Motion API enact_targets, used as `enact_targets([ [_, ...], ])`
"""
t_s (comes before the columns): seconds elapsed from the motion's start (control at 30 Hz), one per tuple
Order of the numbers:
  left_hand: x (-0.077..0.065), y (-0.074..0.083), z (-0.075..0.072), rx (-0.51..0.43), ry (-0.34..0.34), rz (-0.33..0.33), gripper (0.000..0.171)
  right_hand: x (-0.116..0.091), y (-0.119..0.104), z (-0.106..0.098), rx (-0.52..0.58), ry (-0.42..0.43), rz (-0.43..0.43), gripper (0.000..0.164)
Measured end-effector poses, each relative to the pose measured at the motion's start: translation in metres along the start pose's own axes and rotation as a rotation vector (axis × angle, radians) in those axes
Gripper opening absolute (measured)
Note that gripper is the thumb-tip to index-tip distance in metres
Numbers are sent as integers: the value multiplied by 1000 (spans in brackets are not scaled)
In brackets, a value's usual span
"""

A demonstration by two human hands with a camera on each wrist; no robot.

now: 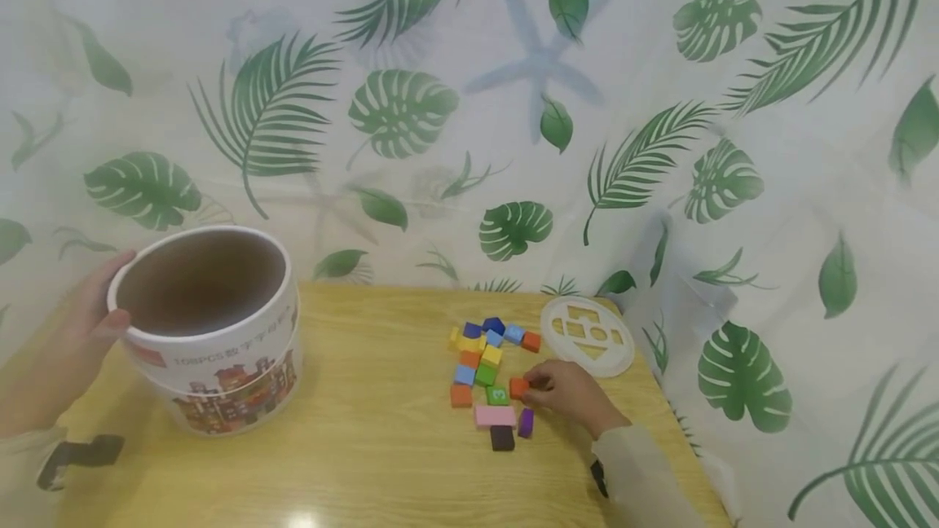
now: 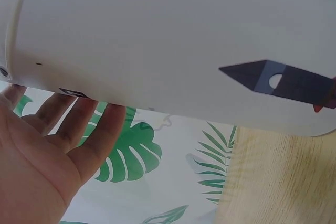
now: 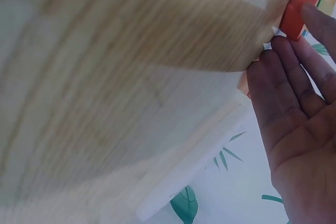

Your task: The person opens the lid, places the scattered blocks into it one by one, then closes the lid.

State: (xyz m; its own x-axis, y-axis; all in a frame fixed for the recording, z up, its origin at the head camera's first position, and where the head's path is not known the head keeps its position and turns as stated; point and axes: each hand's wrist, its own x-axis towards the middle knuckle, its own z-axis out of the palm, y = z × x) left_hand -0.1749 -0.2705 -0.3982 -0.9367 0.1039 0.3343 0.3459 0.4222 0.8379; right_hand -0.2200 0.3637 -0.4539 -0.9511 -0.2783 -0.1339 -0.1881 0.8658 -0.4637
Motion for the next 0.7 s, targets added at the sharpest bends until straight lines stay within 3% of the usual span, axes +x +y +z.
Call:
enact_targets([
  [0.7, 1, -1, 1, 15, -1, -20, 70, 1, 0, 2, -49, 11, 29, 29],
])
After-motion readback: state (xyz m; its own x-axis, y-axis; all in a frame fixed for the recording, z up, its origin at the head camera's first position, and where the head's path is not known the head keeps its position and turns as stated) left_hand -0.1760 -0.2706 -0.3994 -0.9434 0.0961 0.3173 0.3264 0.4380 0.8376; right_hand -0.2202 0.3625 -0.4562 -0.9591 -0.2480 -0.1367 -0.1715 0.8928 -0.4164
